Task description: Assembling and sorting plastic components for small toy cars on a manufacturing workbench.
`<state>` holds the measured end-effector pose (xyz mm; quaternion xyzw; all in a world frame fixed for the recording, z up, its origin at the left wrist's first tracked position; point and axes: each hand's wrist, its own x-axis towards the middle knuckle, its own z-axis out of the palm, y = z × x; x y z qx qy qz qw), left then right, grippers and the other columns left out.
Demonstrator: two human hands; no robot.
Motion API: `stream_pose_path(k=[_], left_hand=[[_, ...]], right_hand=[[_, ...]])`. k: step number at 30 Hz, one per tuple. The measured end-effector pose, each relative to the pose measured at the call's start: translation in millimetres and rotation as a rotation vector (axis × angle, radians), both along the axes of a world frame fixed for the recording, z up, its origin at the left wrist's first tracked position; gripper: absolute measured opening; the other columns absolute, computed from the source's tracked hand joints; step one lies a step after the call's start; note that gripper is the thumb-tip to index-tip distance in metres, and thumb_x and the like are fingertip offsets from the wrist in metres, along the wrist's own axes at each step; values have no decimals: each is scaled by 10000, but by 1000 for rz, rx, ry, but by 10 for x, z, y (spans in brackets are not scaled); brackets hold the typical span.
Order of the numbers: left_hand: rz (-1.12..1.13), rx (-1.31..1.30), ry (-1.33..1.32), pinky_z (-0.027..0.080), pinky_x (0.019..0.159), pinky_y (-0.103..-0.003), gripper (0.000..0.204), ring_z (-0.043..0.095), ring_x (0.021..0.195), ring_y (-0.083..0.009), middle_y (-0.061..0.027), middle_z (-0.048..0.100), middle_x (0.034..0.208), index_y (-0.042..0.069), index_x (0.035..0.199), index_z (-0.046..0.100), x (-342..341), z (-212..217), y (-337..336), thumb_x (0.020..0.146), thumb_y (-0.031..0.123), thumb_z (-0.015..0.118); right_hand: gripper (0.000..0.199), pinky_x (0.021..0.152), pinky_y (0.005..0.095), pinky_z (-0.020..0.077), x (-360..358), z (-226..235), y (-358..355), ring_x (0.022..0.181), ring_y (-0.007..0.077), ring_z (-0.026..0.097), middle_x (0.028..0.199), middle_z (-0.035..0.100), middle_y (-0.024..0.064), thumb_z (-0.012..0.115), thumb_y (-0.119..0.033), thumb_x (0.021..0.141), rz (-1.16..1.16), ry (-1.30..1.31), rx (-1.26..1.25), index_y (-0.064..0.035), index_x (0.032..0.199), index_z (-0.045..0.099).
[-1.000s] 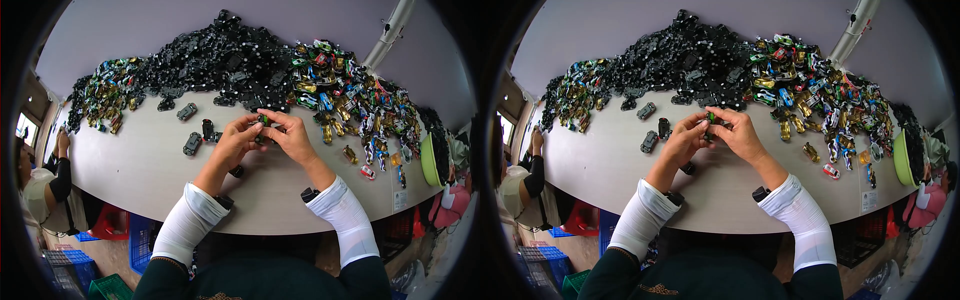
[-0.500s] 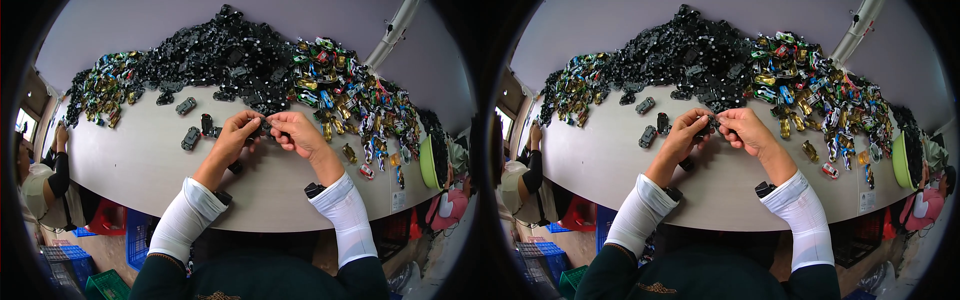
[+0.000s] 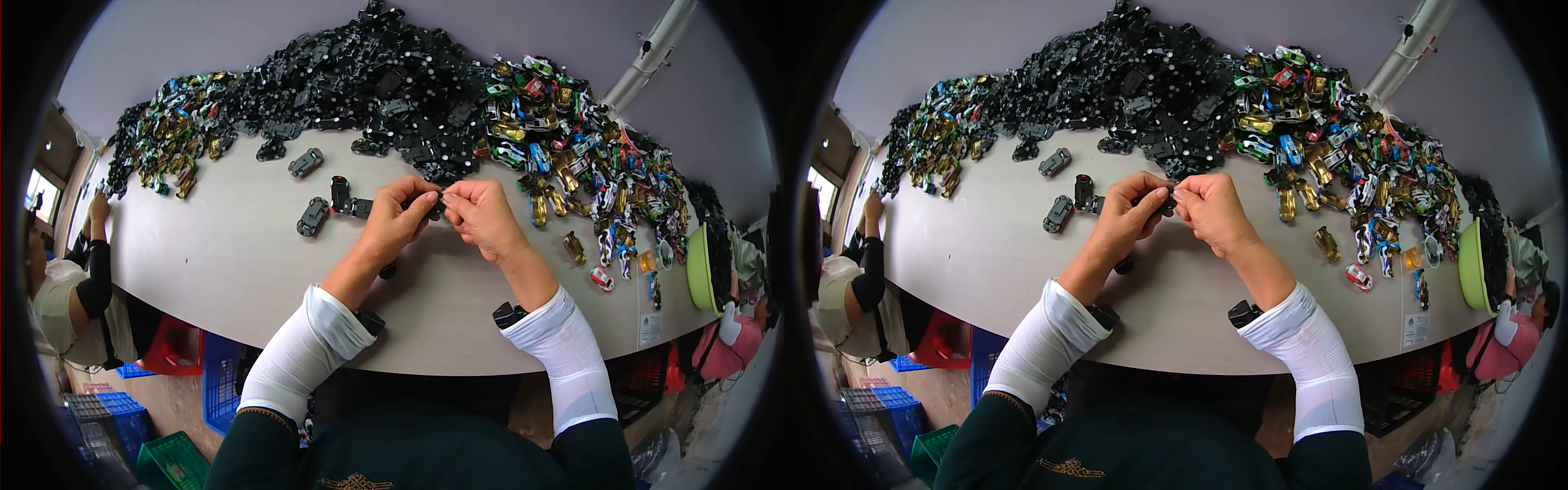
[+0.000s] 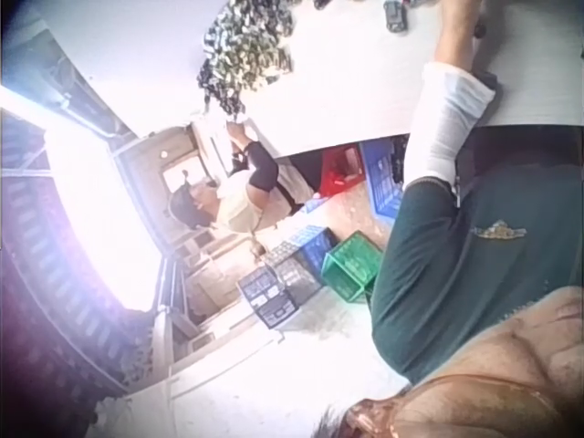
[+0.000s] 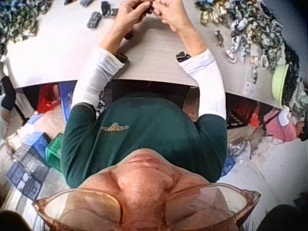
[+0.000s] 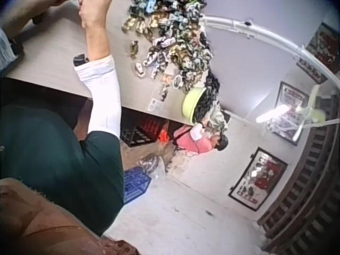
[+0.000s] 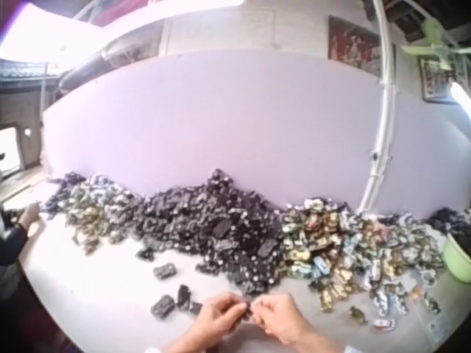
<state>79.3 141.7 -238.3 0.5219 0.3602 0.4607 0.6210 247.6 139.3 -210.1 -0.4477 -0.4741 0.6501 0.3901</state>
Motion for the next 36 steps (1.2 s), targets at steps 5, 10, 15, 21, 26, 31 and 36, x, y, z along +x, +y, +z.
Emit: stream_pose_path(k=[5, 10, 15, 21, 26, 31, 36], left_hand=[[-15, -78, -49, 273, 418, -155, 154, 423, 531, -9, -4, 601, 750, 36, 993, 618, -27, 34, 4, 943, 176, 575], [-2, 20, 14, 276, 425, -156, 164, 426, 535, -8, -11, 596, 748, 26, 994, 615, 3, 25, -27, 940, 175, 573], [-64, -26, 75, 323, 464, -177, 163, 454, 551, -31, -11, 595, 747, 21, 1020, 605, -39, 67, 28, 903, 134, 604], [121, 8, -30, 383, 527, -198, 266, 512, 603, -69, -27, 624, 802, 2, 1088, 585, -59, 68, 57, 846, 80, 663], [121, -62, -257, 446, 559, -195, 298, 551, 653, -77, -41, 631, 848, 33, 1191, 550, -120, -32, 134, 919, 143, 602], [-3, -39, -124, 452, 534, -213, 269, 567, 686, -91, -50, 638, 865, 34, 1198, 540, -65, 99, 47, 958, 153, 524], [-23, 60, 14, 412, 505, -195, 194, 547, 670, -69, -40, 631, 841, 42, 1098, 548, -67, 16, 21, 933, 142, 558]], right_hand=[[173, 374, 180, 248, 68, 159, 28, 455, 18, 366, 597, 507, -24, 548, -77, 926, 34, 4, -74, -22, 771, 599], [131, 364, 167, 249, 11, 48, 1, 444, 4, 379, 618, 528, -34, 556, -109, 933, -2, -261, 166, -30, 853, 624], [113, 373, 169, 264, 121, -5, 133, 449, 8, 387, 626, 535, -31, 557, -108, 931, 16, -356, 151, -31, 902, 635], [127, 380, 163, 302, 86, -10, 117, 457, 6, 431, 633, 552, -25, 579, -122, 918, 52, -258, 275, -27, 967, 648], [113, 388, 163, 345, 93, 26, 94, 477, 15, 470, 655, 571, -15, 583, -107, 910, 217, -275, 131, -22, 911, 657], [139, 376, 151, 315, 131, 111, 87, 498, 11, 442, 690, 556, -8, 562, -119, 929, 22, -16, 61, 0, 945, 632], [131, 362, 147, 269, 101, 119, 72, 472, 8, 374, 679, 520, -14, 542, -127, 941, 84, 155, -114, -7, 949, 592]])
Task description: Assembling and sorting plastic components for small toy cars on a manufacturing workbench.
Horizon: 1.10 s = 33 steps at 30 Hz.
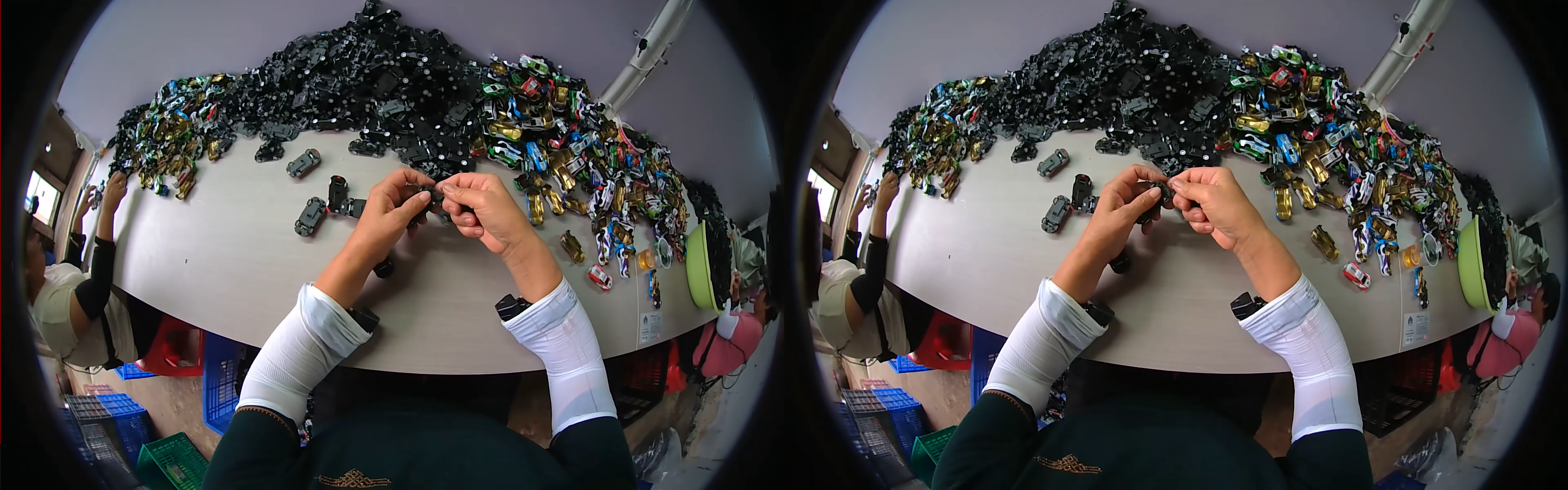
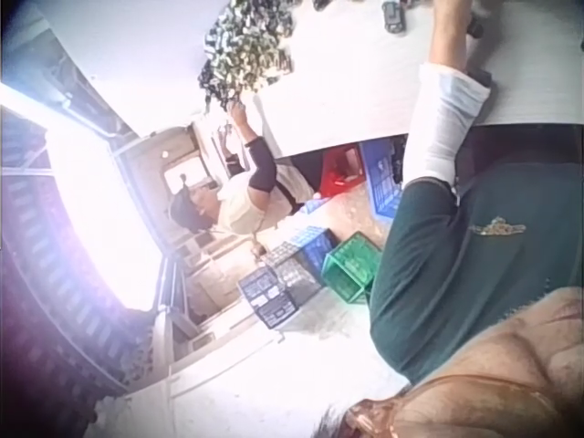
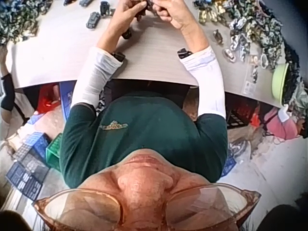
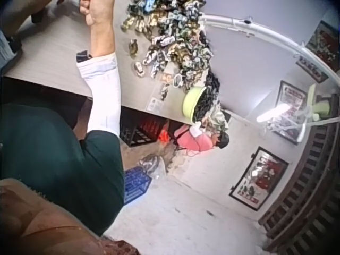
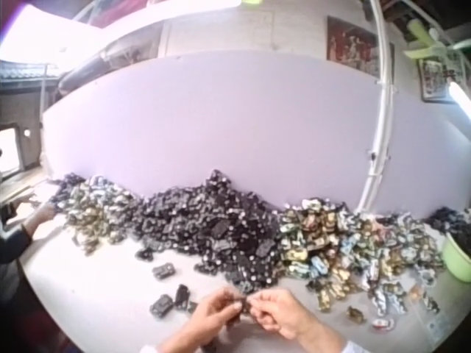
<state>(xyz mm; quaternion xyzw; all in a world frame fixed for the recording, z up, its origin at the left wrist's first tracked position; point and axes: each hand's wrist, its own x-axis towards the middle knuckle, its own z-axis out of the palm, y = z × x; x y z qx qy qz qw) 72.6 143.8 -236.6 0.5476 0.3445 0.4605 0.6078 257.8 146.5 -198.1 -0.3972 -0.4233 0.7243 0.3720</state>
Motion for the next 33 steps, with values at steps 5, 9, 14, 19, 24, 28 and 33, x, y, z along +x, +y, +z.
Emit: stream_pose_path(k=[5, 9, 14, 19, 24, 28, 33], left_hand=[[3, -13, -2, 382, 490, -184, 151, 532, 652, -57, -30, 630, 821, 46, 1052, 562, 3, -1, -7, 925, 128, 568], [31, -26, 20, 369, 484, -180, 122, 502, 612, -39, -4, 627, 780, 46, 999, 586, 34, 35, -30, 909, 128, 584], [8, -26, 31, 368, 489, -177, 135, 512, 636, -47, -22, 627, 810, 40, 1027, 575, 14, 24, -23, 921, 123, 576], [16, -37, 15, 365, 489, -176, 133, 508, 633, -44, -20, 625, 805, 41, 1025, 576, 7, 32, -32, 919, 121, 577], [33, -9, 27, 362, 486, -173, 128, 503, 624, -40, -11, 623, 802, 45, 1023, 578, 25, 5, -31, 916, 115, 578], [33, -30, 30, 364, 483, -175, 127, 501, 624, -41, -8, 623, 801, 44, 1023, 580, 44, -27, -35, 915, 111, 575], [59, 0, 78, 425, 540, -211, 122, 519, 643, -53, -32, 625, 829, -2, 1003, 567, 72, 0, -33, 900, 65, 564]], right_hand=[[128, 352, 154, 273, -18, -38, -3, 467, 14, 386, 694, 547, 20, 568, -116, 925, -7, 37, -18, -14, 848, 559], [123, 353, 156, 273, -14, -61, -10, 468, 14, 385, 695, 548, 23, 577, -109, 918, -13, 22, -19, -15, 841, 555], [132, 357, 155, 268, -23, -71, -14, 472, 14, 381, 689, 545, 21, 586, -114, 917, -12, -5, 3, -18, 834, 552], [132, 359, 153, 265, -36, -74, -16, 475, 12, 382, 684, 541, 16, 591, -118, 916, -3, 36, -7, -23, 833, 553], [125, 358, 154, 261, -60, -76, -27, 469, 10, 379, 671, 536, 7, 588, -111, 916, -16, 41, -8, -31, 826, 557], [135, 354, 160, 256, -116, -96, -70, 456, 10, 379, 637, 530, -4, 580, -94, 917, -60, -78, 73, -34, 798, 562], [121, 356, 151, 234, -130, -151, -66, 454, -1, 368, 632, 520, -16, 583, -93, 919, -128, -226, 190, -42, 811, 570]])
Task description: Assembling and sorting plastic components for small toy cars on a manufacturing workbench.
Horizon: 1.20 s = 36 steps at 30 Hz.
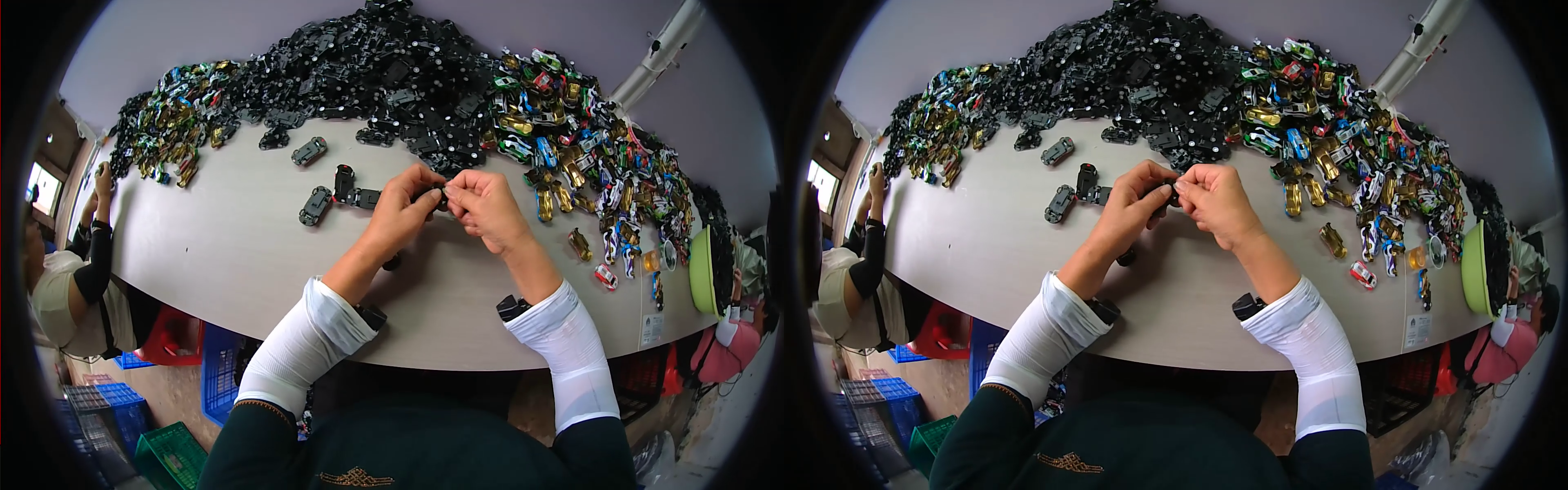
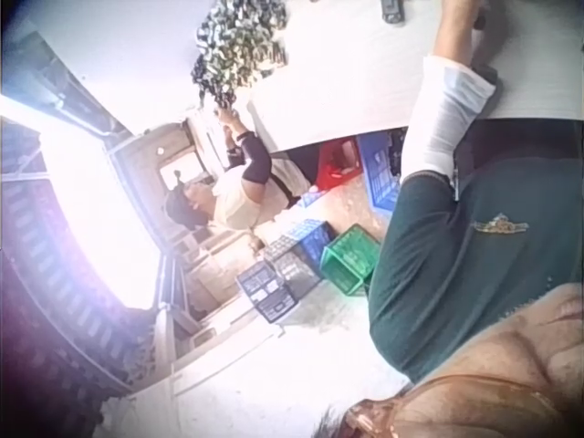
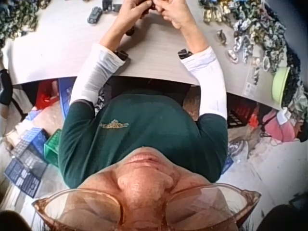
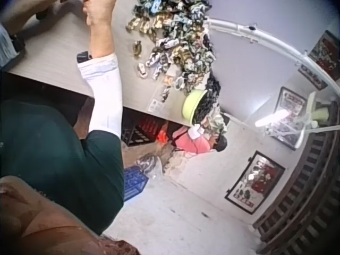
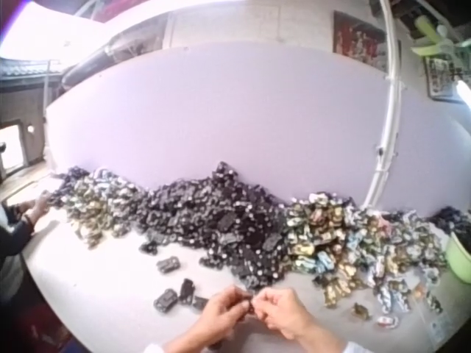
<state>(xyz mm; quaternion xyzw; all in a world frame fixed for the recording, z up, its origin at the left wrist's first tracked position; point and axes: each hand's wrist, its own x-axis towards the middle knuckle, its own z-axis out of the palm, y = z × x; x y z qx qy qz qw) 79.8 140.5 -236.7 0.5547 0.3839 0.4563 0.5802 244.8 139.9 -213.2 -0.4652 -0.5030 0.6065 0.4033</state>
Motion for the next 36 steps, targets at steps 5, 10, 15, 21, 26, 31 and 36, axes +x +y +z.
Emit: stream_pose_path(k=[5, 10, 15, 21, 26, 31, 36], left_hand=[[-9, 18, 48, 427, 547, -211, 131, 519, 639, -54, -20, 616, 812, -3, 1022, 561, 1, 40, -36, 909, 59, 535], [61, 306, 507, 475, 610, -335, 144, 596, 648, -184, -114, 633, 759, -27, 971, 555, -64, 27, -66, 844, 40, 555], [-19, 380, 853, 464, 783, -421, 173, 596, 872, -365, -183, 655, 900, -5, 938, 590, -221, 244, -171, 784, 74, 574], [3, 483, 934, 478, 807, -395, 208, 596, 923, -329, -161, 661, 948, 11, 944, 649, -403, 266, 175, 747, 75, 665], [-17, 690, 924, 476, 829, -412, 254, 581, 977, -347, -154, 631, 1010, 21, 954, 640, -160, 287, 376, 701, 6, 662], [-64, 667, 1039, 480, 845, -405, 294, 589, 964, -376, -163, 610, 1035, 12, 967, 642, -52, 147, 464, 676, -26, 656], [48, 646, 892, 495, 802, -414, 269, 617, 893, -392, -210, 639, 922, -2, 993, 641, -61, 58, 429, 733, -6, 570]], right_hand=[[115, 380, 180, 285, 6, 40, 20, 466, 18, 394, 606, 525, -25, 573, -68, 906, 49, -78, 31, -36, 798, 598], [106, 472, 214, 386, -16, -197, 89, 517, 48, 482, 599, 567, -11, 563, -59, 892, 67, -547, 425, -6, 825, 626], [95, 549, 216, 426, 437, 112, 245, 573, 55, 526, 677, 588, -9, 565, -80, 899, -3, -275, 403, -12, 855, 614], [125, 535, 320, 415, 1114, 425, 119, 552, 169, 539, 613, 596, 87, 685, -87, 782, -336, -815, 502, -1, 762, 597], [243, 707, 436, 503, 1654, 493, -293, 827, 349, 659, 809, 664, 201, 776, -185, 679, -181, -1417, 204, -20, 788, 636], [327, 750, 448, 503, 1701, 185, -456, 904, 360, 640, 909, 664, 207, 795, -213, 644, -84, -1559, 131, -22, 863, 645], [303, 660, 373, 510, 1565, 148, -258, 801, 245, 660, 831, 676, 138, 706, -94, 703, -35, -1042, 206, 48, 954, 612]])
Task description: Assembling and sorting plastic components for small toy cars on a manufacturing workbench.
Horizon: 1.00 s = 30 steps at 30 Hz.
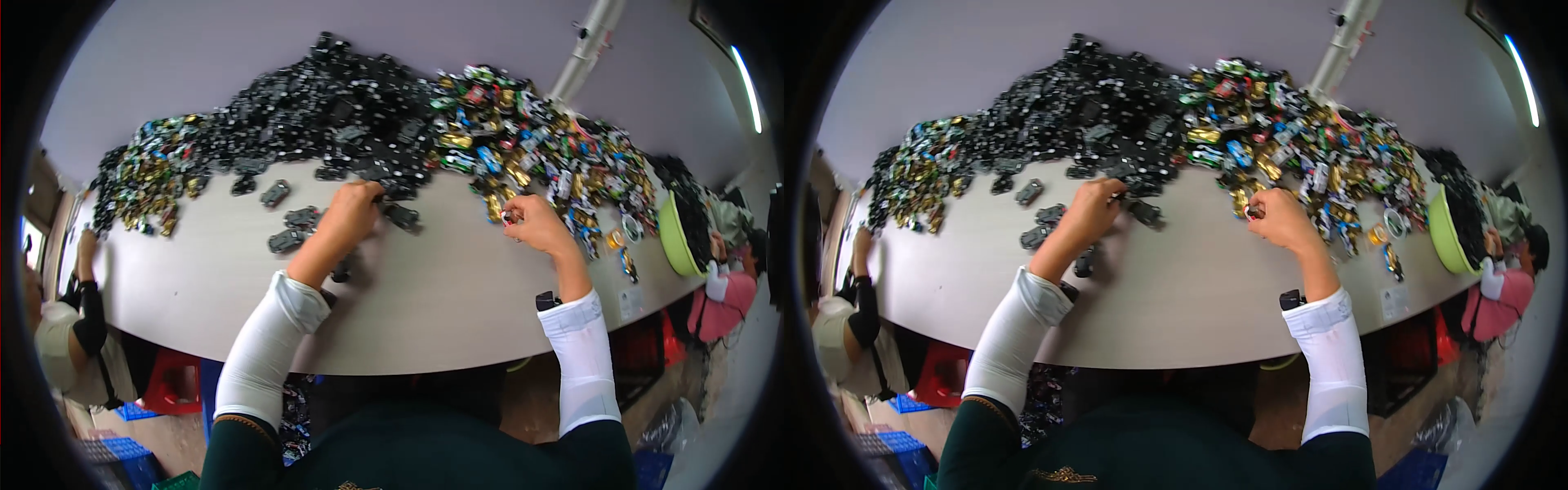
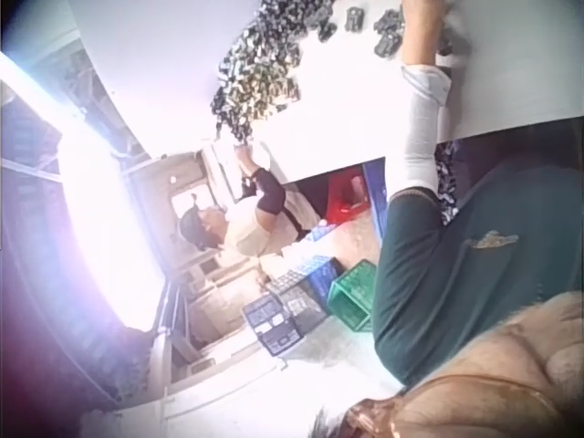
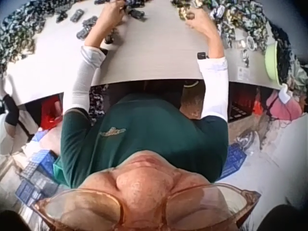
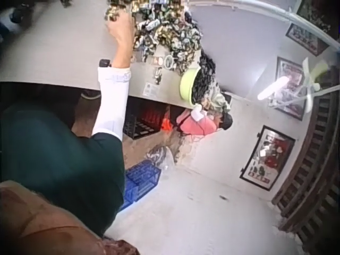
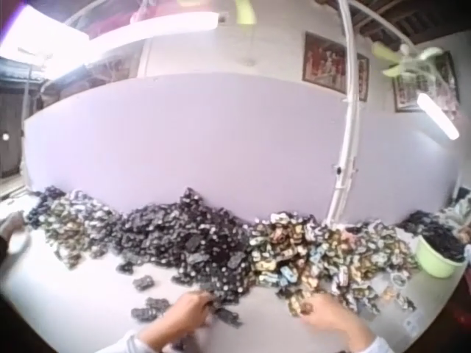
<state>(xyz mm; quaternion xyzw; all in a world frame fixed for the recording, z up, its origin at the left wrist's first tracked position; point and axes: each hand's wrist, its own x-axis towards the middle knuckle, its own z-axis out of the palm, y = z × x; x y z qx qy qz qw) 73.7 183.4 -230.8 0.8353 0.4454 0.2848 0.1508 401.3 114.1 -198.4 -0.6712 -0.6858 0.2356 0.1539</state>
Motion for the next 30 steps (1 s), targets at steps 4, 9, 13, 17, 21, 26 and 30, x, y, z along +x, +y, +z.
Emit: stream_pose_path(k=[4, 9, 13, 17, 21, 26, 30], left_hand=[[84, 69, -37, 504, 772, -402, 303, 639, 845, -369, -222, 656, 905, -14, 1029, 643, -109, -114, 42, 746, -18, 533], [191, -106, -98, 521, 692, -354, 322, 665, 731, -290, -201, 674, 852, -50, 1040, 629, -199, -12, 28, 741, -34, 509], [205, -523, -694, 535, 605, -282, 297, 645, 722, -164, -101, 671, 899, -63, 1062, 619, -270, -47, -48, 798, -26, 490], [156, -679, -844, 526, 542, -236, 299, 614, 685, -105, -62, 653, 872, -10, 1124, 622, -245, 2, -102, 856, 8, 491], [70, -619, -807, 521, 535, -222, 211, 613, 725, -103, -62, 645, 901, -17, 1099, 599, -239, 51, -154, 909, 62, 551], [58, -659, -1075, 516, 553, -224, 250, 607, 725, -101, -49, 628, 865, -5, 1067, 592, -230, -2, -141, 878, 138, 670], [-105, -669, -1225, 536, 732, -256, 338, 618, 837, -130, -69, 630, 940, -33, 1113, 555, -155, -30, -192, 824, 50, 709]], right_hand=[[317, 560, 247, 465, -653, 116, 320, 695, 104, 598, 818, 652, 75, 604, 16, 783, 189, 710, -21, 67, 1095, 572], [296, 550, 246, 486, -1373, 187, 560, 643, 94, 598, 801, 644, 77, 652, 28, 781, 148, 973, -112, 69, 1060, 562], [194, 528, 219, 465, -1563, -7, 642, 628, 69, 576, 750, 624, 34, 679, 21, 774, 221, 865, -9, 37, 929, 563], [188, 561, 198, 459, -1575, 27, 592, 641, 44, 553, 758, 610, -1, 676, 11, 781, 241, 991, 72, 10, 957, 612], [288, 613, 171, 444, -1631, -8, 542, 701, 17, 522, 830, 603, -27, 678, -14, 792, 323, 976, 81, -35, 1078, 649], [380, 659, 182, 467, -1677, -75, 502, 741, 27, 545, 866, 583, -23, 642, -21, 834, 310, 878, 109, 14, 1207, 578], [346, 622, 207, 486, -1689, -98, 505, 715, 54, 566, 867, 621, 31, 659, -35, 826, 244, 948, 154, 49, 1148, 564]])
